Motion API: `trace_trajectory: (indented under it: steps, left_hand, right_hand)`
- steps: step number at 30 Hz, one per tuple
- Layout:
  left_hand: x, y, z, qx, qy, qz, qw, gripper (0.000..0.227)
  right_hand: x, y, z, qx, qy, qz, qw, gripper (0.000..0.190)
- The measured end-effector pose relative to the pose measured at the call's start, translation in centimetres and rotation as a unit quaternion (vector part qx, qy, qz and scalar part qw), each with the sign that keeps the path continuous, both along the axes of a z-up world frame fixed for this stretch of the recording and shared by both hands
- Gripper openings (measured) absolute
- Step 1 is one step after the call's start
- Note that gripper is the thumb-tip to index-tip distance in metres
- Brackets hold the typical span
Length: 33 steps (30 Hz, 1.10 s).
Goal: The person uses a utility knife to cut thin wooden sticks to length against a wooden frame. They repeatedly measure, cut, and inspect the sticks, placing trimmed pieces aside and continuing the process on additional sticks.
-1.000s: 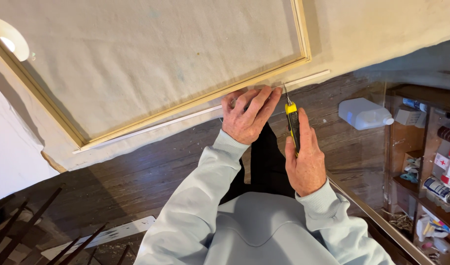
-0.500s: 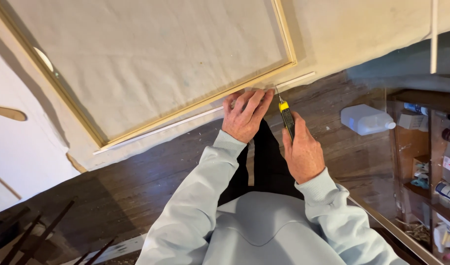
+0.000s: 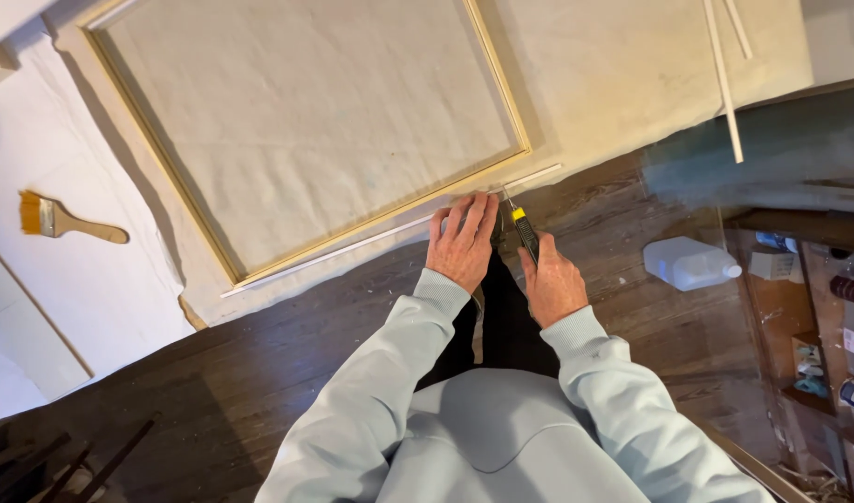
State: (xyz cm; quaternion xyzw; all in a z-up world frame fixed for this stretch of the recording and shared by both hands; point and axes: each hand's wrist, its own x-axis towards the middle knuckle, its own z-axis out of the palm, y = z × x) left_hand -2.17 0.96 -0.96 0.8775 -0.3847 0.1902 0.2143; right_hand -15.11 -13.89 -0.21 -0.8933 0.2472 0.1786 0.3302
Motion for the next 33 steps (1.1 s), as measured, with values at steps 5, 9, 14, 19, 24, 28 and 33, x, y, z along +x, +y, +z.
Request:
trace_trajectory:
  steps: [5, 9, 14, 19, 24, 28, 33]
  left_hand:
    - [-0.1, -0.1, 0.1, -0.004, -0.015, 0.008, 1.000, 0.050]
    - [-0.3, -0.2, -0.2, 0.019, 0.000, 0.014, 1.000, 0.057]
    - [-0.4, -0.2, 0.4, 0.022, 0.001, 0.015, 1.000, 0.056]
    - [-0.3, -0.2, 0.2, 0.026, -0.004, 0.014, 1.000, 0.056]
    - [-0.2, -0.3, 0.0, 0.028, -0.003, 0.014, 0.999, 0.055]
    - [-0.2, -0.3, -0.5, 0.020, -0.002, 0.012, 1.000, 0.053]
    - [-0.4, -0.1, -0.2, 0.023, 0.009, 0.009, 1.000, 0.054]
  right_hand:
    - [-0.6, -0.1, -1.6, -0.034, 0.002, 0.001, 0.999, 0.048]
    - [0.4, 0.0, 0.5, -0.016, -0.004, -0.005, 1.000, 0.049]
    - [0.3, 0.2, 0.4, -0.028, 0.008, -0.006, 1.000, 0.048]
    - [0.3, 0.2, 0.1, 0.005, -0.006, -0.019, 1.000, 0.046]
    - [0.2, 0.1, -0.6, -0.014, -0.004, -0.018, 1.000, 0.051]
    - [-0.2, 0.2, -1.7, -0.020, -0.017, -0.017, 0.999, 0.048]
    - [-1.3, 0.4, -4.3, -0.051, 0.008, -0.034, 0.998, 0.054]
